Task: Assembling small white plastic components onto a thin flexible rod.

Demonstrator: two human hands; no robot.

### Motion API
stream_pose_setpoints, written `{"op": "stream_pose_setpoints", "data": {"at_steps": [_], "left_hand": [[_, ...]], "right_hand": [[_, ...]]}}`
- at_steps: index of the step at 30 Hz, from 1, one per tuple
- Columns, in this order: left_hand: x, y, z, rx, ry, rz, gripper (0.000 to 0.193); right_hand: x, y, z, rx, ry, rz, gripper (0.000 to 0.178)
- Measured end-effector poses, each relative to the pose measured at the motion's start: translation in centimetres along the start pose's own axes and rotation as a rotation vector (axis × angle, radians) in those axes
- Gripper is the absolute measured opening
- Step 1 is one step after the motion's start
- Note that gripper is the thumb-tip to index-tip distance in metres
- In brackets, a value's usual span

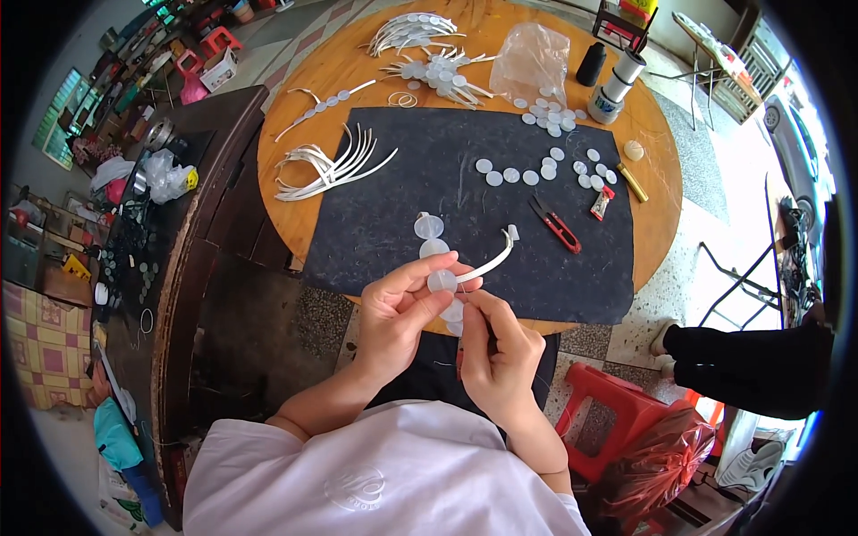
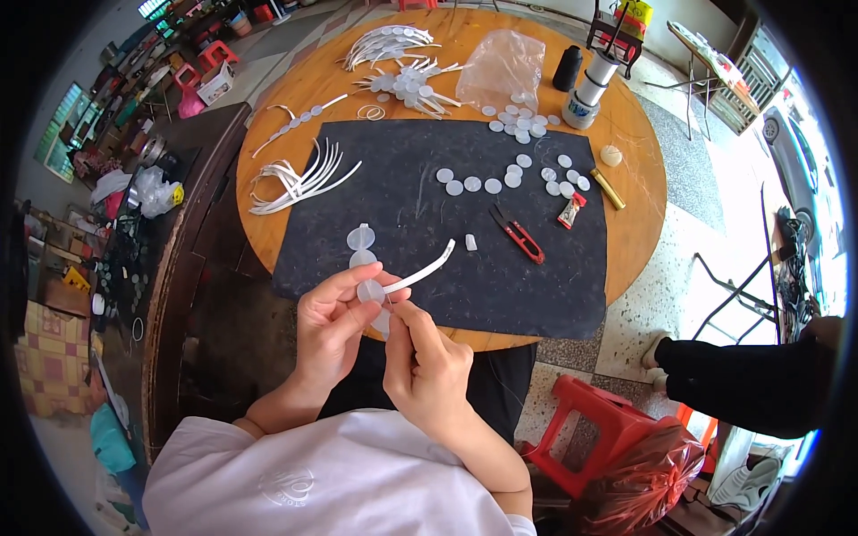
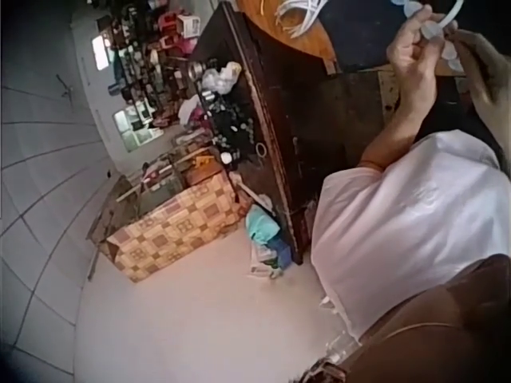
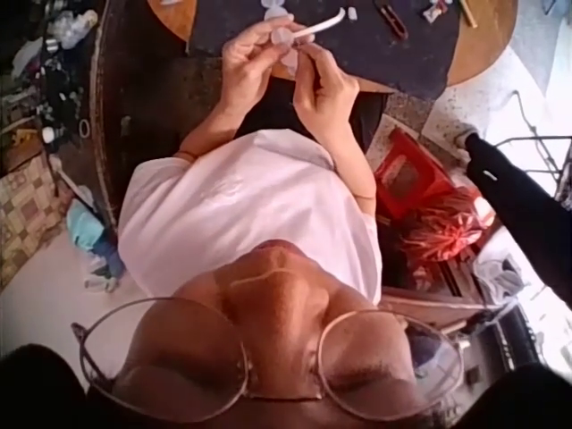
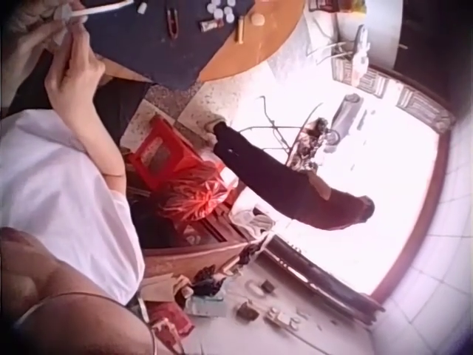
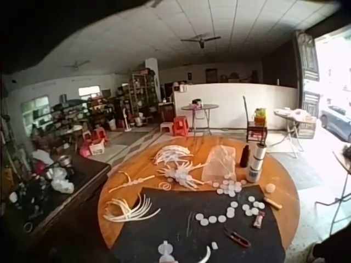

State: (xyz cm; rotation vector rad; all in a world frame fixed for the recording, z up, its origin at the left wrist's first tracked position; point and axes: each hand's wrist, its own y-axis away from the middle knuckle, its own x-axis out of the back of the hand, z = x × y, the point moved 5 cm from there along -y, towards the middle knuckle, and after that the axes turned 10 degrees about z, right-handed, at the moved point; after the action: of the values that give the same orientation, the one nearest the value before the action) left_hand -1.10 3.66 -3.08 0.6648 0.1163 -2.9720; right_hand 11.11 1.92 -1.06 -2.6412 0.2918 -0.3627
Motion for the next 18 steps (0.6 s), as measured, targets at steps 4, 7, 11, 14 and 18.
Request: {"op": "stream_pose_setpoints", "data": {"at_steps": [4, 7, 11, 14, 18], "left_hand": [[0.0, 0.1, 0.3, -0.029, -0.011, -0.007, 0.036], [-0.1, 0.2, 0.5, -0.043, -0.044, -0.012, 0.036], [-0.2, -0.2, 0.5, -0.063, -0.08, -0.019, 0.037], [-0.6, -0.3, 0.8, -0.092, -0.114, -0.018, 0.033], [-1.0, -0.3, 2.5, -0.35, -0.501, -0.11, 0.029]], "right_hand": [[0.0, 0.1, -0.3, -0.007, -0.01, 0.029, 0.011], [0.1, 0.1, -0.3, -0.021, -0.018, 0.038, 0.011], [0.0, -0.3, -0.2, -0.047, -0.026, 0.036, 0.011], [0.4, -0.6, -0.1, -0.051, -0.015, 0.048, 0.012], [0.8, -1.1, 0.0, -0.12, -0.102, -0.011, 0.018]]}}
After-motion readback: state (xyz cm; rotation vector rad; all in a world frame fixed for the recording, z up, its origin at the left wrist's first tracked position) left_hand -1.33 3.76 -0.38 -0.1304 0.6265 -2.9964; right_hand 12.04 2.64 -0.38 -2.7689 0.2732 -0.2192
